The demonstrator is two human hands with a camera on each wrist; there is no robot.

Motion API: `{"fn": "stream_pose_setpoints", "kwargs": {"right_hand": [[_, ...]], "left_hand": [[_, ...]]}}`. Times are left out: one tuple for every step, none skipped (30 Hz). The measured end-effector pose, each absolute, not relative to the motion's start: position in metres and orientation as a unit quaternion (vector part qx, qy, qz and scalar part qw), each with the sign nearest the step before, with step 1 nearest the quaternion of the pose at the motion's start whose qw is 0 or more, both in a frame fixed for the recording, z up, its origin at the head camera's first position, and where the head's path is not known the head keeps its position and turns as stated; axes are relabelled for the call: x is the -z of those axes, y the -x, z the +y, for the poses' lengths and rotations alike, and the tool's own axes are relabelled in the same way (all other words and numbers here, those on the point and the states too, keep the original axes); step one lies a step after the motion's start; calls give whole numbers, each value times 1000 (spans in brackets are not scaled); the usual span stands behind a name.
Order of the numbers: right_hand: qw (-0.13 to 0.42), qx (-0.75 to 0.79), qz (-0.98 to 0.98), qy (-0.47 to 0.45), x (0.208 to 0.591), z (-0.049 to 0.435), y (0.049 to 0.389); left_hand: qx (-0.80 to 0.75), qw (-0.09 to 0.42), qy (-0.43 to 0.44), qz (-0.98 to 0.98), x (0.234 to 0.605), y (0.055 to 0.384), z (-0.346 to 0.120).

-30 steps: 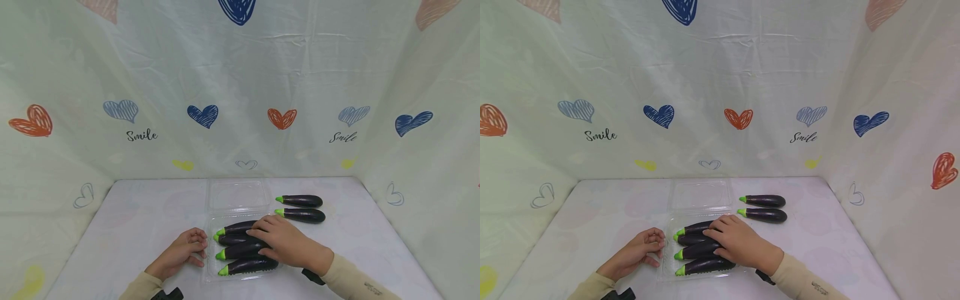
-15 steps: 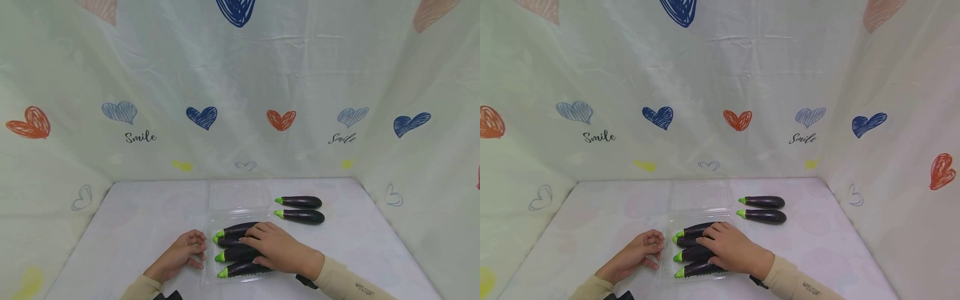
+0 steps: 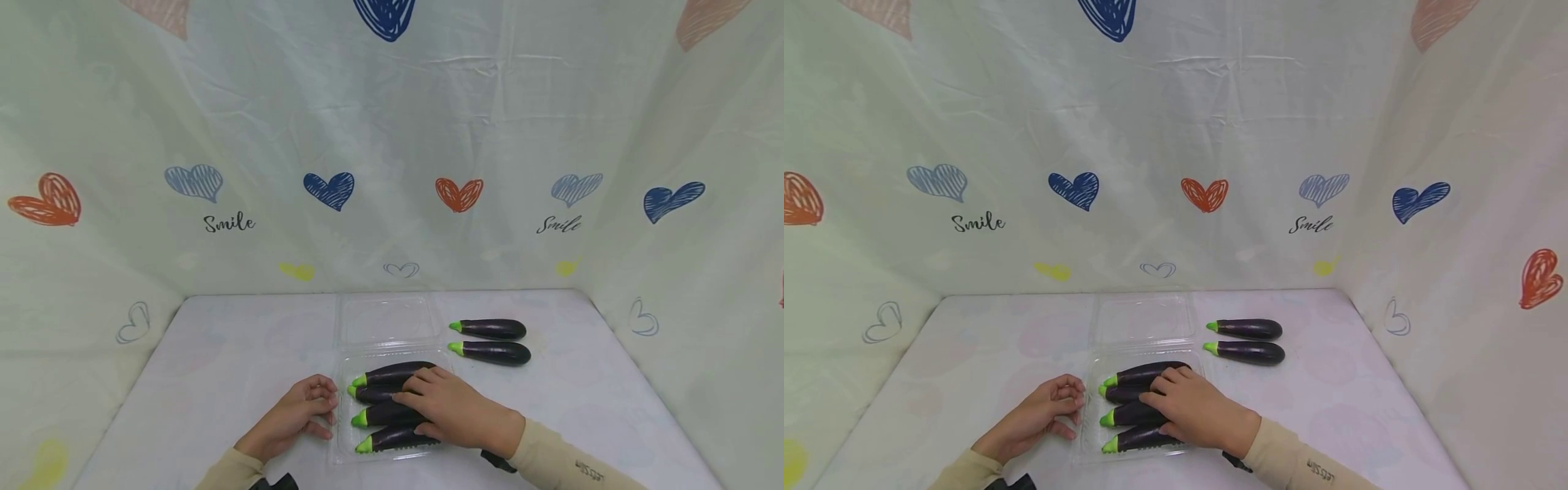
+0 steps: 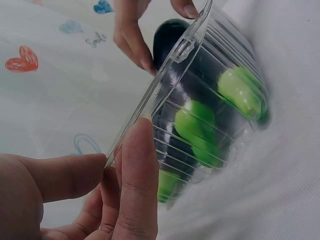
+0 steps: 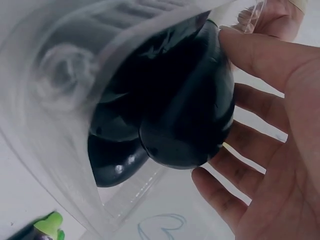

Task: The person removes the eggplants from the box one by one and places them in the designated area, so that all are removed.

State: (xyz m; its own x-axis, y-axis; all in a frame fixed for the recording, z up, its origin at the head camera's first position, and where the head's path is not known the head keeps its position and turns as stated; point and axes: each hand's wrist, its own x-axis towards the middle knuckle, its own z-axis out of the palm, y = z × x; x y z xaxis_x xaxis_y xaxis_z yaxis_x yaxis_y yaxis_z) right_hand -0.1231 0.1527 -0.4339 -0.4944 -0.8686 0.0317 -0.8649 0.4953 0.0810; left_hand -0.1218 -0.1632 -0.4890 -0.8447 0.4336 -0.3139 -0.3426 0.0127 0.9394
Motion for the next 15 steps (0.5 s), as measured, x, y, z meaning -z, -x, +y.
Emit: {"fn": "stream_pose_setpoints", "kwargs": {"right_hand": [[34, 29, -864, -501, 435, 153, 123], [35, 32, -864, -502, 435, 153, 123], [36, 34, -864, -502, 436, 152, 123], [36, 35, -864, -501, 436, 152, 124], [37, 38, -864, -501, 437, 152, 124], [39, 39, -864, -501, 437, 152, 124], [41, 42, -864, -500, 437, 152, 124], [44, 45, -863, -501, 438, 152, 124], [49, 48, -862, -502, 438, 152, 124], [54, 52, -861, -503, 438, 152, 124], [60, 54, -860, -504, 438, 152, 124], [66, 55, -858, -506, 438, 153, 124], [71, 55, -857, -508, 438, 153, 124], [76, 55, -855, -510, 438, 153, 124], [80, 54, -853, -512, 438, 153, 124]], "left_hand": [[-702, 277, -35, 655, 489, 122, -163], [-702, 276, -35, 655, 489, 122, -163], [-703, 276, -35, 655, 489, 122, -163], [-703, 276, -34, 655, 488, 122, -163], [-703, 276, -34, 655, 488, 122, -163], [-703, 276, -34, 655, 488, 122, -163], [-703, 276, -33, 655, 488, 122, -164], [-702, 275, -33, 656, 489, 122, -164], [-702, 275, -33, 656, 489, 122, -164], [-702, 275, -33, 656, 489, 122, -164], [-702, 274, -34, 657, 489, 122, -164], [-702, 274, -34, 657, 490, 122, -164], [-701, 275, -34, 657, 490, 122, -164], [-701, 276, -34, 657, 490, 122, -164], [-701, 277, -35, 656, 490, 122, -164]]}}
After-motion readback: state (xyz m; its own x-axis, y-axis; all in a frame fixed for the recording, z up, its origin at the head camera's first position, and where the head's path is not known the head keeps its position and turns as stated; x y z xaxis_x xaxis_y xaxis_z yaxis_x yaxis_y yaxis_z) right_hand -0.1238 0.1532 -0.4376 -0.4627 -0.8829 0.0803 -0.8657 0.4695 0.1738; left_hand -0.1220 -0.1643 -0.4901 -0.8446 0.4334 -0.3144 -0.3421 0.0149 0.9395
